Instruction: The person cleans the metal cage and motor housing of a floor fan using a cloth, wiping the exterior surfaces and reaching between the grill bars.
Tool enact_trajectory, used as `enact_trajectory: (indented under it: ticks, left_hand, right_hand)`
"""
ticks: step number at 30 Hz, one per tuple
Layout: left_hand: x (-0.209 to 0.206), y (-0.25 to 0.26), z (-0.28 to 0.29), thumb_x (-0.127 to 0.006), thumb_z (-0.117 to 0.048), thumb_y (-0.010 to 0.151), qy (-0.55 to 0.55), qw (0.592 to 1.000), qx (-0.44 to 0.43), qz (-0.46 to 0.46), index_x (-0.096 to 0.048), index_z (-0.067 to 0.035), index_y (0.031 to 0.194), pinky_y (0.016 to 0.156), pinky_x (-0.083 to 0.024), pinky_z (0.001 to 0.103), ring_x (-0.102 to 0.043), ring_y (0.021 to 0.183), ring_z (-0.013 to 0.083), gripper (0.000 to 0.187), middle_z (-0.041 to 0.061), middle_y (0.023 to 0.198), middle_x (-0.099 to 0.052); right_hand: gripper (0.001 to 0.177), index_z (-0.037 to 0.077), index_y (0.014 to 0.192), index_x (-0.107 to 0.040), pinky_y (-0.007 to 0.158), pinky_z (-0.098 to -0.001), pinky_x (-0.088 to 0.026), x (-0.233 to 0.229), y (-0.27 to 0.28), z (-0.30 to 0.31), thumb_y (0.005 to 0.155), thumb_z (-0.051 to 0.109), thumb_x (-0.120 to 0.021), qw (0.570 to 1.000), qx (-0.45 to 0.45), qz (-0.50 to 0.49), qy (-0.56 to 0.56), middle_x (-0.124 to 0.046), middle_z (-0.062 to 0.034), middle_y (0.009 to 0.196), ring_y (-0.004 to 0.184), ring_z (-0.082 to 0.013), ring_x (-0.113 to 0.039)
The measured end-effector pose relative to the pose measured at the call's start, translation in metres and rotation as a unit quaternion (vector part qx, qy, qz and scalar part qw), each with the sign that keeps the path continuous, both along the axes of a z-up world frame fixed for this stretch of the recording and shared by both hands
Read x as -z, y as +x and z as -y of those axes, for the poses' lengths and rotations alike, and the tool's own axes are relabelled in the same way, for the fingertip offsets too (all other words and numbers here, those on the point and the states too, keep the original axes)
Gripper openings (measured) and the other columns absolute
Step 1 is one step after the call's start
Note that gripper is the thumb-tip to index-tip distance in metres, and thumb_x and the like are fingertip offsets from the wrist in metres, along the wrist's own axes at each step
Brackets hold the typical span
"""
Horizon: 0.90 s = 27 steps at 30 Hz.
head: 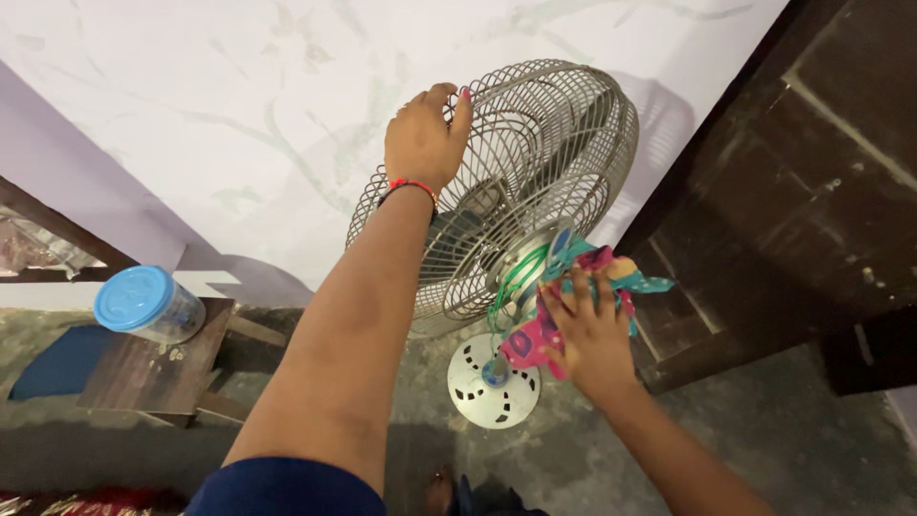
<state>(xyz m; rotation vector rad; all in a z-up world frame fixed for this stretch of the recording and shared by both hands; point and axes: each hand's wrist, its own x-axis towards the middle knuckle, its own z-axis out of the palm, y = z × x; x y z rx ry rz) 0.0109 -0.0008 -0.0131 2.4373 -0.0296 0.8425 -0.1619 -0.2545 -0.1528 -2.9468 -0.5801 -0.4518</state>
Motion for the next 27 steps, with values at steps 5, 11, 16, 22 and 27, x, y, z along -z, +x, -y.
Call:
enact_trajectory:
  ticks: [5, 11, 16, 22, 27]
  left_hand:
    - [0.000, 0.001, 0.000, -0.053, -0.044, 0.101, 0.002, 1.000, 0.001, 0.011, -0.072, -0.011, 0.117, 0.087, -0.052, 0.049, -0.068, 0.097, 0.0375, 0.042, 0.016, 0.105, -0.074]
    - [-0.001, 0.000, 0.002, -0.052, -0.044, 0.100, -0.014, 1.000, 0.003, 0.001, -0.072, -0.011, 0.117, 0.087, -0.052, 0.049, -0.069, 0.096, 0.0356, 0.043, 0.014, 0.100, -0.074]
    - [-0.005, -0.009, -0.001, -0.058, -0.057, 0.093, -0.023, 0.998, 0.038, -0.050, -0.067, -0.011, 0.127, 0.092, -0.052, 0.045, -0.068, 0.105, 0.0336, 0.058, 0.014, 0.111, -0.073]
    - [0.007, -0.024, -0.030, -0.058, -0.060, 0.098, 0.038, 0.987, 0.155, 0.004, -0.054, -0.019, 0.151, 0.105, -0.045, 0.049, -0.057, 0.126, 0.0413, 0.067, 0.016, 0.147, -0.057]
    - [0.027, -0.036, -0.039, -0.055, -0.056, 0.099, 0.003, 0.993, 0.113, -0.011, -0.051, -0.020, 0.151, 0.102, -0.047, 0.049, -0.059, 0.125, 0.0404, 0.063, 0.014, 0.146, -0.058]
  right_hand:
    - [0.053, 0.023, 0.133, -0.061, 0.106, -0.0635, -0.039, 0.034, -0.004, 0.016, 0.081, 0.023, -0.070, 0.984, -0.134, 0.041, -0.107, -0.036, -0.0094, 0.160, 0.145, -0.0394, -0.033]
    - [0.052, 0.024, 0.125, -0.066, 0.105, -0.0606, -0.043, 0.017, 0.012, 0.021, 0.074, 0.017, -0.070, 0.990, -0.109, 0.080, -0.035, -0.043, -0.0090, 0.152, 0.138, -0.0345, -0.040]
    - [0.049, 0.017, 0.121, -0.070, 0.092, -0.0612, -0.042, 0.024, 0.010, 0.009, 0.072, 0.023, -0.074, 0.990, -0.103, 0.096, -0.009, -0.048, -0.0126, 0.146, 0.131, -0.0384, -0.043]
    - [0.059, 0.017, 0.119, -0.070, 0.098, -0.0523, -0.043, 0.016, 0.010, -0.010, 0.062, 0.028, -0.083, 0.968, -0.241, -0.044, -0.064, -0.054, -0.0048, 0.143, 0.130, -0.0322, -0.048]
    - [0.060, 0.024, 0.125, -0.072, 0.104, -0.0496, -0.043, -0.036, 0.029, -0.039, 0.068, 0.018, -0.088, 0.956, -0.128, 0.189, 0.183, -0.053, -0.0086, 0.142, 0.126, -0.0366, -0.050]
